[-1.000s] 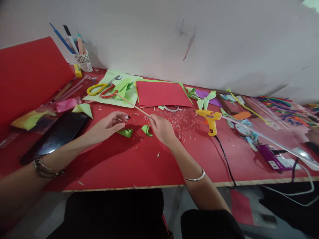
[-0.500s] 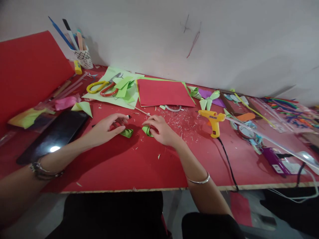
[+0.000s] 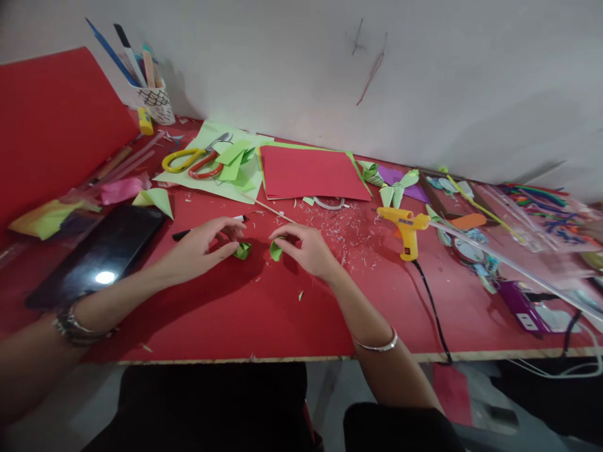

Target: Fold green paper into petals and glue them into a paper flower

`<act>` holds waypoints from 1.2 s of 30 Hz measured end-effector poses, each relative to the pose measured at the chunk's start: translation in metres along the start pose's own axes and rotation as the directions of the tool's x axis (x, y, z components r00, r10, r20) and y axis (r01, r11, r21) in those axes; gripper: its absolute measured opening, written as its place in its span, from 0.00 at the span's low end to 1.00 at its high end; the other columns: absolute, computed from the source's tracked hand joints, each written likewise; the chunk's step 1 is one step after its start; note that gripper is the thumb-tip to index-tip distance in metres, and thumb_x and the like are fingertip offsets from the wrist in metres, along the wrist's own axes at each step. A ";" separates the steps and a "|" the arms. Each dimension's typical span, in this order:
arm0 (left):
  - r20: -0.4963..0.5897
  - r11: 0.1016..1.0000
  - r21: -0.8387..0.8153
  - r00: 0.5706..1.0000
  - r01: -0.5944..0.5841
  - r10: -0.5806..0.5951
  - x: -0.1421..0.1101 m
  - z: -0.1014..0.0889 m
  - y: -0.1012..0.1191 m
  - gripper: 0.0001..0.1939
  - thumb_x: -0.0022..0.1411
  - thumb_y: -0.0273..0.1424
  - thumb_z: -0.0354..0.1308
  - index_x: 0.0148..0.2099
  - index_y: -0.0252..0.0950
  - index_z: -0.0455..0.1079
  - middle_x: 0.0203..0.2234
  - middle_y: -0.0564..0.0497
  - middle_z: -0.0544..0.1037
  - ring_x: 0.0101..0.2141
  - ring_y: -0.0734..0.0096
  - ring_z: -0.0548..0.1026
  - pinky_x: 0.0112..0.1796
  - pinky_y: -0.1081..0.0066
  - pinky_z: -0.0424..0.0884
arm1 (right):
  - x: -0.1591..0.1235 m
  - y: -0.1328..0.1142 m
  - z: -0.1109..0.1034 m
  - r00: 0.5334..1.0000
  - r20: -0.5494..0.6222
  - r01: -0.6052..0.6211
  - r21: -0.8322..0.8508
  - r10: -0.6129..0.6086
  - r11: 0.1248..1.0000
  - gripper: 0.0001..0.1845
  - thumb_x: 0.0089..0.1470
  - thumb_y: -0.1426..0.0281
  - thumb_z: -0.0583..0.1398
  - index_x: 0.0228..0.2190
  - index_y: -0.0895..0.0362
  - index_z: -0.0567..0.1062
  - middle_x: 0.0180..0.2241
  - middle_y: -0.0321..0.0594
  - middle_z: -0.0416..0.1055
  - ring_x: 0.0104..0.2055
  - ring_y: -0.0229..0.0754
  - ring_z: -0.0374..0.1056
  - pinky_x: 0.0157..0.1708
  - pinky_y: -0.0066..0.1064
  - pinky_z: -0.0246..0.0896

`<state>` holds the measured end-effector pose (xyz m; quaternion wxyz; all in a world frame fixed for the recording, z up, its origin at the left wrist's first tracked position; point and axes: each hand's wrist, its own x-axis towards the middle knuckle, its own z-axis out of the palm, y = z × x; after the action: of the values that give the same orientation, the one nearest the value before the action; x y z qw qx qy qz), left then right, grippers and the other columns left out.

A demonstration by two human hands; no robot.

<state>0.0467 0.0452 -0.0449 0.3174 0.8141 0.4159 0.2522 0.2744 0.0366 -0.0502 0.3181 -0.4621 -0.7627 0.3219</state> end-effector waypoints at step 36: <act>-0.031 0.966 0.039 0.966 -0.254 0.255 -0.003 0.007 0.002 0.13 0.59 0.39 0.54 0.44 0.38 0.69 0.33 0.51 0.71 0.33 0.72 0.70 0.35 0.72 0.67 | -0.005 -0.015 0.026 0.997 0.062 -0.063 0.563 0.034 0.824 0.06 0.52 0.68 0.57 0.34 0.56 0.70 0.26 0.33 0.69 0.27 0.30 0.65 0.29 0.25 0.61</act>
<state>0.0508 0.0390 -0.0484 0.2606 0.8614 0.3180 0.2981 0.2484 0.0214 -0.0543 0.4131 -0.3586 -0.6292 0.5522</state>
